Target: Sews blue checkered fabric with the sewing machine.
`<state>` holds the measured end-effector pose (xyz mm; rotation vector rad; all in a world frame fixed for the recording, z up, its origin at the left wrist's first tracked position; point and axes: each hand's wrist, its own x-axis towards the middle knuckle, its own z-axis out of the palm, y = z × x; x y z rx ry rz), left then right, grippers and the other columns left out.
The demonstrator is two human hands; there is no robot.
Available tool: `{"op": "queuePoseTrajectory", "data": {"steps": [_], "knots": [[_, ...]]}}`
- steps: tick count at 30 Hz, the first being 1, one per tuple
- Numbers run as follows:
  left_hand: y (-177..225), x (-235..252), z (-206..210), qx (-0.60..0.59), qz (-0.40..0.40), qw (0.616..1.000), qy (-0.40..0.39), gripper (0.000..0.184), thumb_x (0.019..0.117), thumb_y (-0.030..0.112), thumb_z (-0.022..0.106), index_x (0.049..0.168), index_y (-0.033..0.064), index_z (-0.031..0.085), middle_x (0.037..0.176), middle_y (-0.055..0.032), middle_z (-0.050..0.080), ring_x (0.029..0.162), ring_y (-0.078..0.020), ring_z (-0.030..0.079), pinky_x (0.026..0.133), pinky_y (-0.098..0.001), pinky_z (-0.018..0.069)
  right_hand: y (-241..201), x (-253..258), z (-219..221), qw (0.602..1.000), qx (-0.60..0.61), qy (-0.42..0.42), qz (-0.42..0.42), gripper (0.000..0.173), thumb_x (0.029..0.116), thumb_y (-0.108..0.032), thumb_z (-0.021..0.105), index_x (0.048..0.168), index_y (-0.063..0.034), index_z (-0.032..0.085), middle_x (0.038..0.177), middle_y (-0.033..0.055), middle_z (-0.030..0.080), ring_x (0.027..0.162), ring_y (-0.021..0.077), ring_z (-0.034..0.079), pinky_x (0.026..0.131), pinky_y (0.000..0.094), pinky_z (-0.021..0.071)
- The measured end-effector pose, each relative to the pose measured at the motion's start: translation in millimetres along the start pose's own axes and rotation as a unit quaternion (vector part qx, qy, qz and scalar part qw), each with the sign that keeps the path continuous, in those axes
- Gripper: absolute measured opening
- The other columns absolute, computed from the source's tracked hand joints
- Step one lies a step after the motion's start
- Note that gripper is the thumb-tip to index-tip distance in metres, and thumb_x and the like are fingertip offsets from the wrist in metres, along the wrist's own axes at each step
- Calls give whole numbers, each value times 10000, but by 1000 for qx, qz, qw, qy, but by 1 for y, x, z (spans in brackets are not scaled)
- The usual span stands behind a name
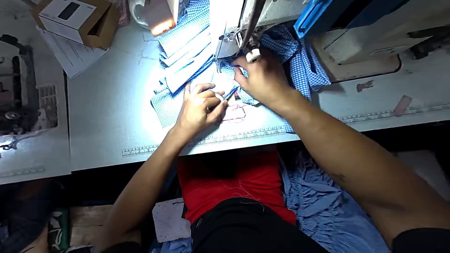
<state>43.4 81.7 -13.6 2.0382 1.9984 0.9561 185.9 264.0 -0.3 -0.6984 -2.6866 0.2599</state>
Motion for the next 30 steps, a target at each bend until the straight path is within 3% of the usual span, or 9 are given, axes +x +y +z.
{"op": "queuePoseTrajectory", "data": {"steps": [2,5,8,12,14,16,22,27,30], "knots": [[-7,7,-3,-2,0,1000,-12,315,1017,354,598,879,161,805,1055,26,773,1290,-228,596,1117,-566,374,2,4,-5,1000,2,-4,12,333,1038,-307,520,1164,-88,737,1208,193,697,1188,393,647,992,555,515],[-6,9,-4,25,0,1000,-6,233,986,338,639,928,196,814,1102,44,773,1261,-211,615,1128,-556,357,-21,-8,-20,999,22,20,20,363,1042,-361,542,1116,-70,746,1126,182,723,1130,385,659,989,537,507],[18,-4,3,43,-6,998,51,125,944,223,710,949,140,803,984,-30,758,1107,-241,679,1151,-541,395,-35,-31,-11,999,53,-3,9,296,1031,-317,543,1110,-116,746,1111,129,704,1082,349,633,917,503,499],[44,-26,13,4,-22,997,70,79,922,121,728,936,72,788,980,-79,738,1068,-246,682,1081,-450,486,-23,-34,-8,998,55,-23,23,253,984,-199,549,1125,-120,744,1181,124,696,1118,355,619,944,497,491],[51,-29,16,-4,-63,995,77,72,923,142,737,914,96,792,918,-60,685,992,-215,647,933,-384,521,-23,-35,-11,998,54,-30,24,257,979,-189,552,1132,-124,748,1191,109,698,1123,338,618,951,478,490],[50,-27,17,-2,-86,993,82,98,926,188,737,879,124,796,865,-41,650,960,-211,615,870,-381,509,-22,-34,-12,998,48,-29,18,255,978,-182,555,1132,-126,751,1185,101,702,1116,329,621,941,469,495],[31,-12,11,23,-84,994,59,186,952,280,687,853,171,801,849,-25,668,994,-230,615,1014,-470,412,-20,-25,-7,999,35,-35,13,291,1001,-194,527,1193,-144,739,1227,115,692,1179,346,607,1010,497,462],[10,12,7,26,-99,994,45,230,958,363,671,854,217,815,833,1,656,1010,-204,605,1040,-484,360,-11,-9,3,1000,30,2,9,306,997,-193,520,1193,-140,749,1181,160,693,1137,352,633,979,496,490],[0,24,4,24,-108,993,32,253,961,387,653,851,228,815,845,5,651,1013,-200,592,991,-476,353,-9,0,7,999,11,27,25,291,990,-202,531,1156,-118,755,1191,188,701,1169,383,638,997,518,495]]}}
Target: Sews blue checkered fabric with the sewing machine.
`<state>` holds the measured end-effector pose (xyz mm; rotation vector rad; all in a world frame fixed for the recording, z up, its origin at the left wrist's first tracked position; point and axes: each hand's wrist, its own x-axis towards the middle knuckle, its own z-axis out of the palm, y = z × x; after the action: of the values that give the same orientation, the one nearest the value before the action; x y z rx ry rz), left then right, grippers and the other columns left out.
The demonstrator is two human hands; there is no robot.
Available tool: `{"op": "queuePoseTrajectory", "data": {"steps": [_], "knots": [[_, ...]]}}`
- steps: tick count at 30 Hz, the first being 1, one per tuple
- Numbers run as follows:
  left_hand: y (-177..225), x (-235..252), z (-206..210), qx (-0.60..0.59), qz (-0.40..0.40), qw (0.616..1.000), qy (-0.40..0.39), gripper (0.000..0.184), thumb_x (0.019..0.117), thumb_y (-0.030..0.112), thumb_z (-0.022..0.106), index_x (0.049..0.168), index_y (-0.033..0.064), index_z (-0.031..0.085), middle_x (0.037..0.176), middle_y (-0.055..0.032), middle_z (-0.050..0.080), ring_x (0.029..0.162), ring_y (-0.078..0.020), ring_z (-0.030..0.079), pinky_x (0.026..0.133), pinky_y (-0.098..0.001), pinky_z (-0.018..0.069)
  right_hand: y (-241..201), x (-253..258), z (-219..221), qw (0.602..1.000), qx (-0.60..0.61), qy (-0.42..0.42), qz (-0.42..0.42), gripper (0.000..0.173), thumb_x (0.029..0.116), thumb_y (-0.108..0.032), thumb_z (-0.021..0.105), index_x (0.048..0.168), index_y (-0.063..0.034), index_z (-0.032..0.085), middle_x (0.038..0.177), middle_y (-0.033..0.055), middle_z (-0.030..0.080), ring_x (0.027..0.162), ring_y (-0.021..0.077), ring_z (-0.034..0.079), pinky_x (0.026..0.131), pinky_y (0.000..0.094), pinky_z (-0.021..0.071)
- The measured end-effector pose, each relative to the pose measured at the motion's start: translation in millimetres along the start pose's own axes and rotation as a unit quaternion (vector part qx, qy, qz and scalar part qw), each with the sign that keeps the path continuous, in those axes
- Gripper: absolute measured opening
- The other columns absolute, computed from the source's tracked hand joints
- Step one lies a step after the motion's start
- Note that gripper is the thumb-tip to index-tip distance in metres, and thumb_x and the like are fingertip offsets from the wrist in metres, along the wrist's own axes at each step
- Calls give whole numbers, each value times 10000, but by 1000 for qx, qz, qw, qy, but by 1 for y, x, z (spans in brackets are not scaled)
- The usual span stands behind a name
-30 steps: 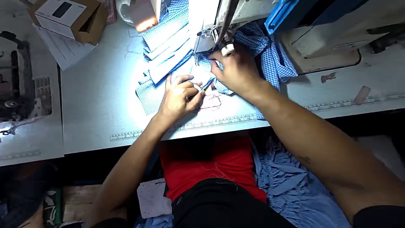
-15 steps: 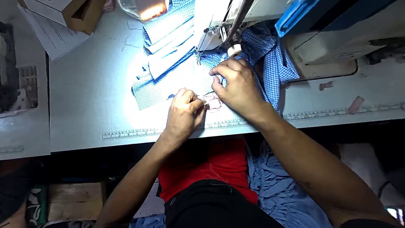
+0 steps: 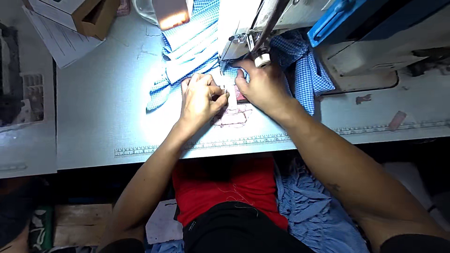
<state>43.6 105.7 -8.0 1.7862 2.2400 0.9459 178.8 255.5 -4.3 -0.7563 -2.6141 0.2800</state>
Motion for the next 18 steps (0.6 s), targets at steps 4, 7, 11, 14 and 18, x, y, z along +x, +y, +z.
{"op": "queuePoseTrajectory", "data": {"steps": [4,7,11,14,18], "knots": [[-11,18,-3,1,-17,1000,-23,273,964,434,644,879,240,817,898,13,640,1044,-198,556,945,-468,341,5,15,7,999,-17,-4,31,337,997,-285,530,1094,-46,747,1229,206,686,1229,405,603,1031,560,467],[-19,25,-5,28,31,999,-24,284,983,434,616,973,246,829,963,-18,653,1066,-227,559,960,-467,364,9,26,10,999,-24,-1,39,373,981,-328,558,1126,-27,724,1244,211,674,1259,399,585,1058,552,449],[-26,18,-8,78,124,988,-40,343,1036,423,537,1176,243,792,1095,-58,683,1140,-265,582,1020,-467,425,10,21,8,1000,-17,9,12,362,1010,-330,542,1171,-59,720,1265,191,672,1272,376,582,1082,524,442],[-30,18,-16,55,122,988,-75,370,1040,440,509,1175,243,792,1148,-55,671,1172,-262,568,1021,-474,417,-5,-26,-30,1000,5,4,-15,359,1068,-329,494,1295,-140,698,1354,115,648,1311,298,565,1115,469,439],[-49,52,-31,-43,93,994,-44,315,1034,262,515,1110,112,781,1161,-98,732,1150,-249,669,1005,-471,512,55,-91,-120,982,16,186,11,314,1046,-179,560,1258,29,662,1247,199,680,1163,268,656,1003,420,543]]}}
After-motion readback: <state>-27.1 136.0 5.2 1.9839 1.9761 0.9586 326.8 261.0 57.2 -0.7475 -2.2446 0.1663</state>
